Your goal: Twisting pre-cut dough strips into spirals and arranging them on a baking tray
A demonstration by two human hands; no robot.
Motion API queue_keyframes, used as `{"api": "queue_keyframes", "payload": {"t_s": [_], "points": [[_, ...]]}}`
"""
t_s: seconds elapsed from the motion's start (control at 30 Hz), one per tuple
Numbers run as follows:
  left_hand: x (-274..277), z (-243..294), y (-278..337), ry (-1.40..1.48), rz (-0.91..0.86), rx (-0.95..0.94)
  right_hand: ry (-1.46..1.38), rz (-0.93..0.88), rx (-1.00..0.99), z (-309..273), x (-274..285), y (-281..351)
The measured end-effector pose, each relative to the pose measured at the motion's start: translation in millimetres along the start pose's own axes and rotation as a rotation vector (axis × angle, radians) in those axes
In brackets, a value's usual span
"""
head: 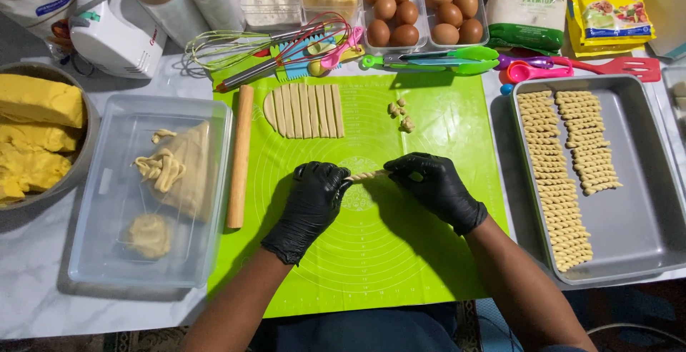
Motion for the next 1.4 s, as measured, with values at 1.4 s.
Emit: {"api": "queue_keyframes", "payload": {"t_s": [1.4], "points": [[-138.2, 389.3, -225.0, 0.212, -0.226, -0.255, -0.045, 0.69, -0.68, 154.8, 255.5, 231.0]]}}
Point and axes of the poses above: each hand's wrist, its own y-axis away from the middle knuckle, its own x-axis out of the back of the hand, z = x × y, the point moved 4 cm from there along -y, towards the middle knuckle, and after that the axes turned 12 degrees about -z, right-handed, at the moved point
